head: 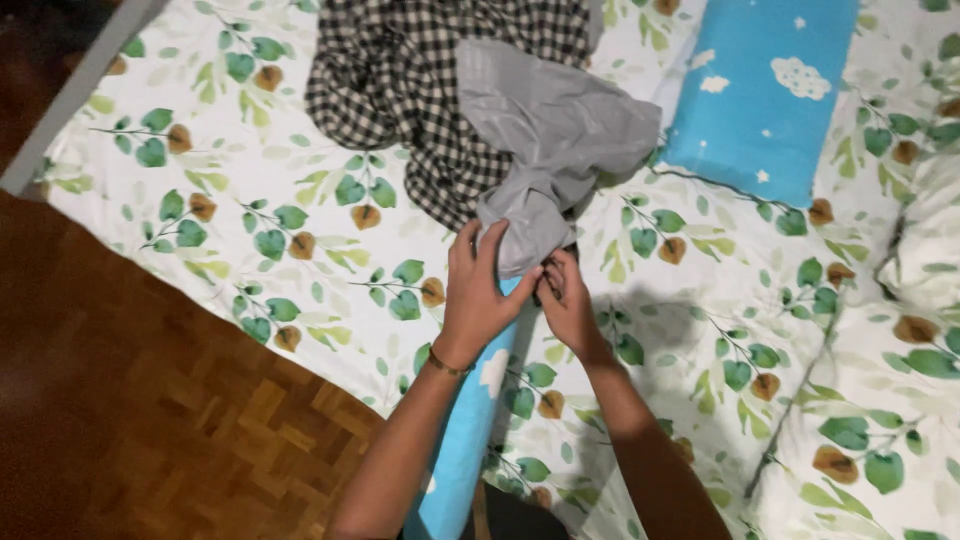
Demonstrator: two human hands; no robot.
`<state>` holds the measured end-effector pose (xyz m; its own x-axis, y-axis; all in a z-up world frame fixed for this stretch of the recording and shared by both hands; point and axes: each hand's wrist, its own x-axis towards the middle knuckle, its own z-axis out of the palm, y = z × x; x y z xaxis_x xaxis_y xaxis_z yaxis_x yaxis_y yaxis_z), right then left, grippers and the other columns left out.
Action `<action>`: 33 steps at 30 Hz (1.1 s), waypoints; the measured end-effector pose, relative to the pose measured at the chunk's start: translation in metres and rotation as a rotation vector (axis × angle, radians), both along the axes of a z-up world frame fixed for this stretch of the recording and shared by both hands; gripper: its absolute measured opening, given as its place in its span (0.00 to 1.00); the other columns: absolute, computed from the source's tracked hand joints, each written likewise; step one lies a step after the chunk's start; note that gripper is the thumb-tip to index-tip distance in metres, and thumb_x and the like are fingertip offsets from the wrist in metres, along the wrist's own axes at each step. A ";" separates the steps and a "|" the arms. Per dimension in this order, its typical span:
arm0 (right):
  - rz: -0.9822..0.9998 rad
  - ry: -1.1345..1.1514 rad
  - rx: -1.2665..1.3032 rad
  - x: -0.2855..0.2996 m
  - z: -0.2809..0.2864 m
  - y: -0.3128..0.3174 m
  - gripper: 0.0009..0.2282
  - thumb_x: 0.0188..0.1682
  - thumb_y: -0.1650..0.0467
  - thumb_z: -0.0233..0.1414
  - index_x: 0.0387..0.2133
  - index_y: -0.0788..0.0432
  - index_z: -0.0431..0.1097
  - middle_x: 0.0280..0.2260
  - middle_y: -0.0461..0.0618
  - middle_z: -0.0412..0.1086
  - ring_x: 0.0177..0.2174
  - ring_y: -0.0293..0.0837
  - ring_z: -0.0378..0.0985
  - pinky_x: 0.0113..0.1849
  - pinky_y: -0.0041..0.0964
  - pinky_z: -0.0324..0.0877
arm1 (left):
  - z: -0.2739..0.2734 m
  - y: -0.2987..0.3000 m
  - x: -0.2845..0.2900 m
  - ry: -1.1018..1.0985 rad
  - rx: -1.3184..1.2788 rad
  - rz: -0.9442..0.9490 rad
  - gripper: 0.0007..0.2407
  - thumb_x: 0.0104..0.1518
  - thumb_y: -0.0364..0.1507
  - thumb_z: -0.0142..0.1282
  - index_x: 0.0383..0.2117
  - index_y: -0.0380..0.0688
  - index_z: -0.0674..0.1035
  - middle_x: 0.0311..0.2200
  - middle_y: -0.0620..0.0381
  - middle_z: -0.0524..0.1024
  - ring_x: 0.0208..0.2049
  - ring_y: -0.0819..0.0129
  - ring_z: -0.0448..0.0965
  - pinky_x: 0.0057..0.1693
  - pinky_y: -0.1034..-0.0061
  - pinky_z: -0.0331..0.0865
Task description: The person places a blue pillow with a cloud pattern onto a bed and inserts it into a gray striped pillowcase. They pull the fabric over the pillow, tuck in the corners, and smooth the surface to complete the task.
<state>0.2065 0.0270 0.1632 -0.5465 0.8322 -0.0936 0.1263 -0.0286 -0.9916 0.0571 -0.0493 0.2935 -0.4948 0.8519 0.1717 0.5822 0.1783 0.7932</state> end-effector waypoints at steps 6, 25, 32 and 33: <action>-0.177 -0.180 0.073 -0.039 -0.007 0.009 0.14 0.52 0.79 0.50 0.48 0.60 0.57 0.41 0.55 0.68 0.38 0.52 0.79 0.43 0.46 0.74 | -0.002 -0.013 -0.045 0.010 -0.139 -0.060 0.33 0.49 0.42 0.68 0.61 0.49 0.66 0.62 0.36 0.55 0.60 0.30 0.65 0.58 0.40 0.68; -0.152 -0.187 0.148 -0.081 0.053 0.007 0.09 0.58 0.77 0.40 0.48 0.61 0.64 0.36 0.63 0.73 0.43 0.61 0.76 0.50 0.56 0.67 | -0.019 -0.044 -0.059 0.143 -0.083 0.102 0.12 0.62 0.25 0.44 0.50 0.43 0.72 0.45 0.42 0.70 0.35 0.32 0.81 0.36 0.49 0.80; 0.087 -0.417 0.398 -0.086 0.021 -0.025 0.08 0.57 0.61 0.51 0.45 0.47 0.69 0.37 0.50 0.78 0.42 0.56 0.80 0.45 0.54 0.73 | -0.168 -0.078 -0.081 -0.149 -0.567 0.143 0.08 0.65 0.34 0.42 0.41 0.45 0.70 0.34 0.39 0.78 0.42 0.35 0.81 0.46 0.41 0.76; 0.156 -0.478 0.463 -0.083 -0.005 -0.032 0.10 0.54 0.60 0.54 0.45 0.46 0.70 0.39 0.47 0.79 0.43 0.54 0.81 0.46 0.52 0.74 | -0.197 -0.086 -0.081 -0.079 -0.734 0.087 0.06 0.64 0.33 0.44 0.39 0.47 0.70 0.35 0.43 0.80 0.43 0.40 0.83 0.47 0.46 0.78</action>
